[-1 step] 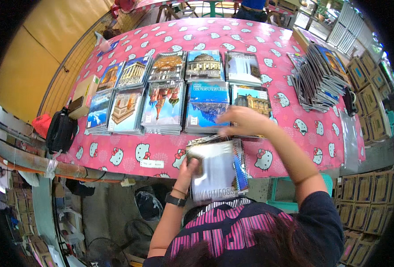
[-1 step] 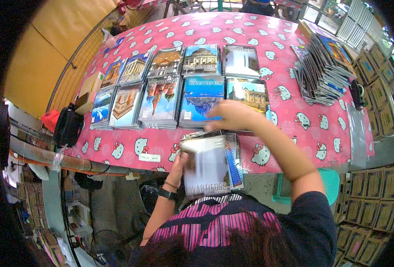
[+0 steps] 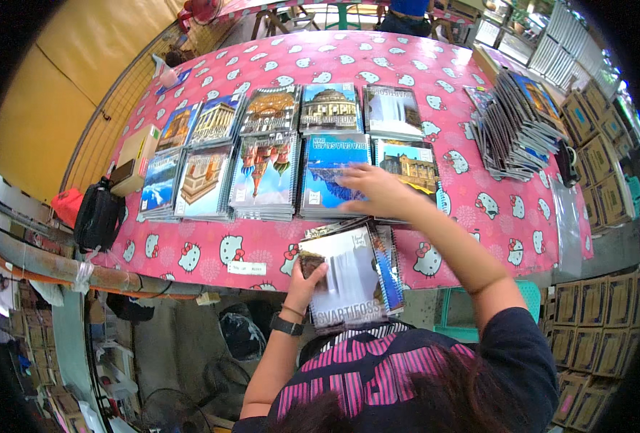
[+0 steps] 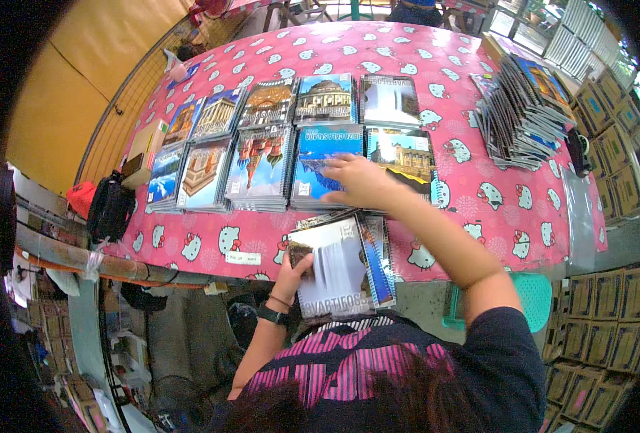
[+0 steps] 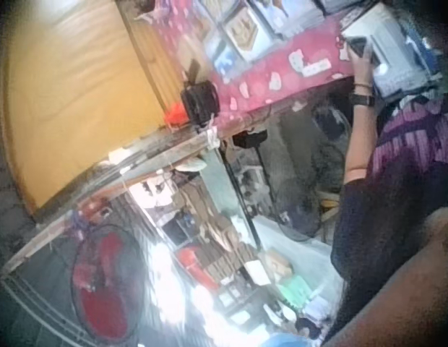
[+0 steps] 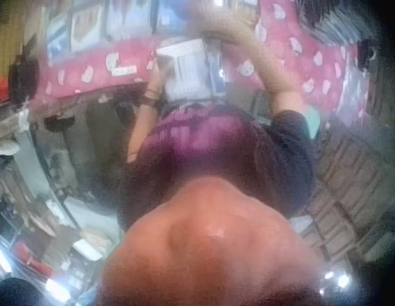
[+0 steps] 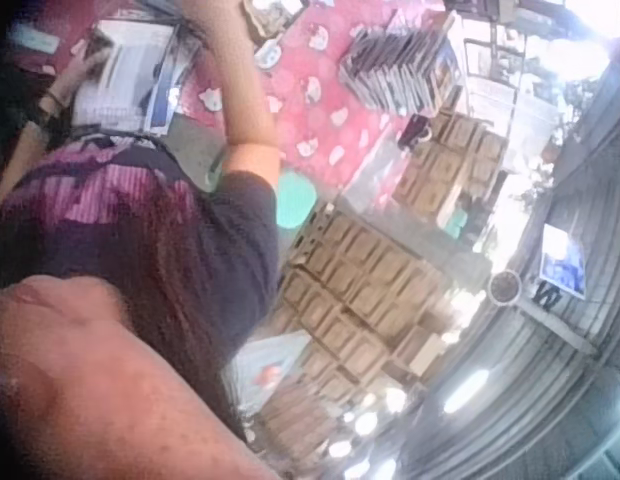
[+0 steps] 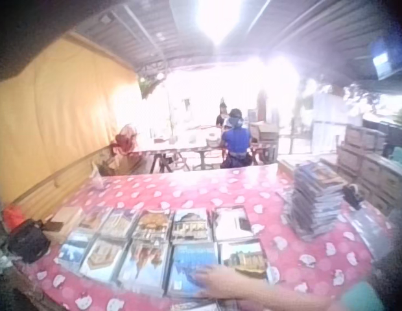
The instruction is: The person sorts various spiral-bound notebooks by design and stacks them into groups on a table.
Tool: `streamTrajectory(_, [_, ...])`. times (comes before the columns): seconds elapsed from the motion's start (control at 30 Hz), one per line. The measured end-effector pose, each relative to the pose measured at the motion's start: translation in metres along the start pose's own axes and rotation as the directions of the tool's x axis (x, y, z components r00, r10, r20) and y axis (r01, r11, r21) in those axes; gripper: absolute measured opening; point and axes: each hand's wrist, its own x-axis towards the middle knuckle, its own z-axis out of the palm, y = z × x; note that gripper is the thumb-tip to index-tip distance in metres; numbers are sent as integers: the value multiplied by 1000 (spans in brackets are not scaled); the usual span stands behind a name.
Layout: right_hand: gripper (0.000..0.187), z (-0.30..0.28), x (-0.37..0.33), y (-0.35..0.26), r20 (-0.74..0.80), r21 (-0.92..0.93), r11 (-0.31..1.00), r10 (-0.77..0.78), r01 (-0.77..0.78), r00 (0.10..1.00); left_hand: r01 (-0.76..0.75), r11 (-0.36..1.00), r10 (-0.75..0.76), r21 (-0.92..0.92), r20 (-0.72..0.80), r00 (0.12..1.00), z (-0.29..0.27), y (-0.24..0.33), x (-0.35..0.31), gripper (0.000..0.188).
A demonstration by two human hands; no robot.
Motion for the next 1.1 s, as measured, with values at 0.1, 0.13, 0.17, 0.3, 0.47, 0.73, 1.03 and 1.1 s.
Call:
streamTrajectory(0.1, [69,82,23,-5,-32,-437,891,124,-126,992,-124,981,120,149,31,992,-7,-23,12,68])
streamTrajectory(0.13, [68,86,23,-6,-43,-454,884,104,-112,994,-188,913,208,362,-15,978,-8,-36,17,73])
streamTrajectory(0.17, [67,83,22,1,8,-331,935,135,-124,991,-204,897,223,393,-4,975,-13,-46,23,69])
streamTrajectory(0.3, [55,-26,16,-59,533,62,961,196,-269,823,-44,996,41,-79,-40,998,-16,-34,6,54])
streamTrajectory(0.47, [48,-14,58,-13,259,321,947,-103,15,960,-2,995,7,-102,48,999,-12,-12,-7,67])
streamTrajectory(0.73, [17,78,147,132,-90,-419,883,191,-212,977,-115,875,192,471,-119,974,0,-36,-8,106])
streamTrajectory(1.03, [21,-61,25,30,-382,-175,984,-86,20,920,-135,924,189,356,-122,974,-8,-45,-10,105])
streamTrajectory(1.1, [23,-71,-34,-19,-102,-72,986,-156,149,983,-110,989,121,100,-112,986,-8,-42,-10,78])
